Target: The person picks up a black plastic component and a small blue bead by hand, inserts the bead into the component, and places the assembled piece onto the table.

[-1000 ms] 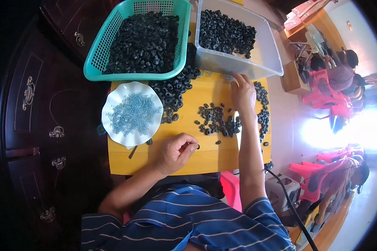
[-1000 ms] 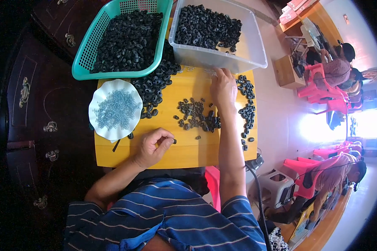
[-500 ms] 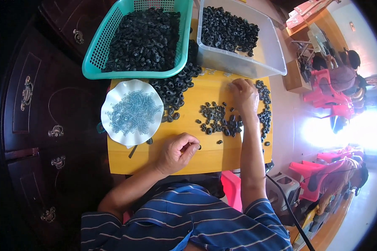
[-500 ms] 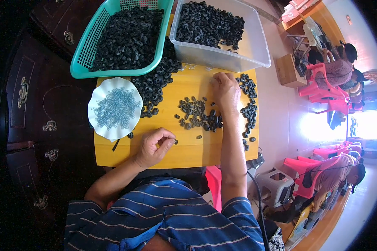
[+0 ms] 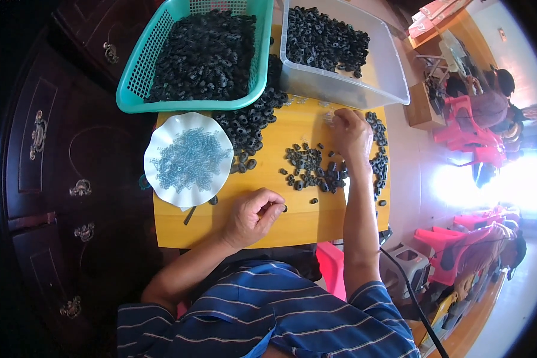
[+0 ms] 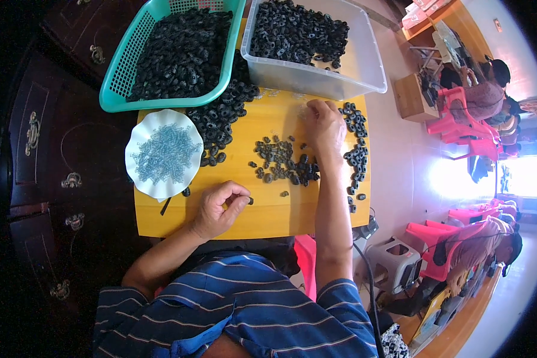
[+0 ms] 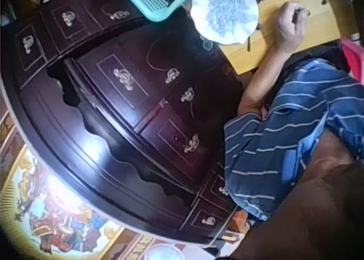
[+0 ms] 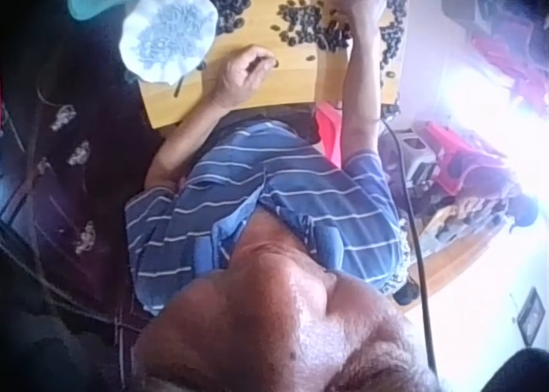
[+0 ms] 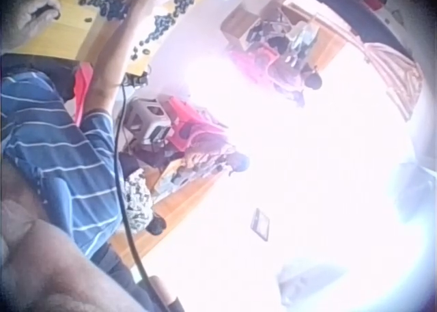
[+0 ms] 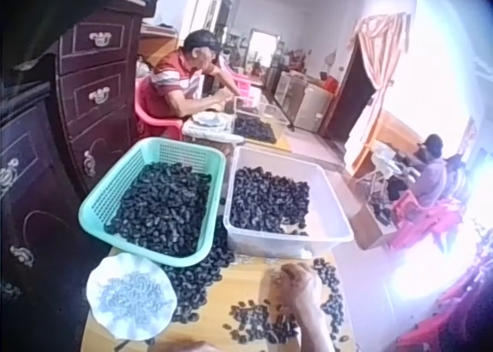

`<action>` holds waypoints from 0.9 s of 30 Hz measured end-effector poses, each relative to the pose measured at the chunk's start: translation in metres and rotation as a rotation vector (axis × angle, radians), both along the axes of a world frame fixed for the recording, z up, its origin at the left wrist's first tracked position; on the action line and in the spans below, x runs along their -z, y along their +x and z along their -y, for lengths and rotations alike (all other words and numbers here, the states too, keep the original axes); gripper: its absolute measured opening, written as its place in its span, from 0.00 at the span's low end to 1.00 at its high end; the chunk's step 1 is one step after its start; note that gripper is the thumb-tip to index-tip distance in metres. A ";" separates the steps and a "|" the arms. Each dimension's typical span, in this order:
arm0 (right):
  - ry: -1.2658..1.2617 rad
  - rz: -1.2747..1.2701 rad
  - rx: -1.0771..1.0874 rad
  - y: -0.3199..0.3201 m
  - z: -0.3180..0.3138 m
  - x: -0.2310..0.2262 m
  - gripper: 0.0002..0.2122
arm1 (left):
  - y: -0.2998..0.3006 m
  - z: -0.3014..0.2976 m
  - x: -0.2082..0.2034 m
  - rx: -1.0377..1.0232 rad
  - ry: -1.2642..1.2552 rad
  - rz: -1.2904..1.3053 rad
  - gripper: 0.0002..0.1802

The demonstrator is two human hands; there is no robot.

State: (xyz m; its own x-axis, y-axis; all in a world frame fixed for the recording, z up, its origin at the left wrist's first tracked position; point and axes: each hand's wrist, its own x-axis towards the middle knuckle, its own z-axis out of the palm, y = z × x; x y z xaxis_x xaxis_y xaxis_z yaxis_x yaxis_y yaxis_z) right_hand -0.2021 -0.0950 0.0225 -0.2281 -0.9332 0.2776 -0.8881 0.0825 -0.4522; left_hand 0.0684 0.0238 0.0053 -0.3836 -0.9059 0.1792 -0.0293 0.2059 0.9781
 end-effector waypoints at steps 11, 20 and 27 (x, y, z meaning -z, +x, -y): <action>0.161 -0.020 -0.306 0.052 -0.021 -0.013 0.06 | 0.000 -0.002 0.003 -0.021 0.013 0.001 0.02; 0.161 0.008 -0.320 0.052 -0.023 -0.013 0.05 | 0.001 -0.002 0.005 -0.006 0.009 0.002 0.03; 0.028 0.047 -0.264 0.038 -0.022 -0.014 0.05 | 0.000 -0.001 0.005 -0.002 0.011 -0.009 0.03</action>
State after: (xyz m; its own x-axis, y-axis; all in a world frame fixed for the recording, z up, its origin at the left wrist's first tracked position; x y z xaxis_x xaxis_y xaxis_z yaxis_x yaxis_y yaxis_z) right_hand -0.1644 -0.0734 0.0362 0.0126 -0.9692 0.2461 -0.8585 -0.1367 -0.4943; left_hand 0.0683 0.0247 -0.0001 -0.3800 -0.9088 0.1724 -0.0208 0.1948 0.9806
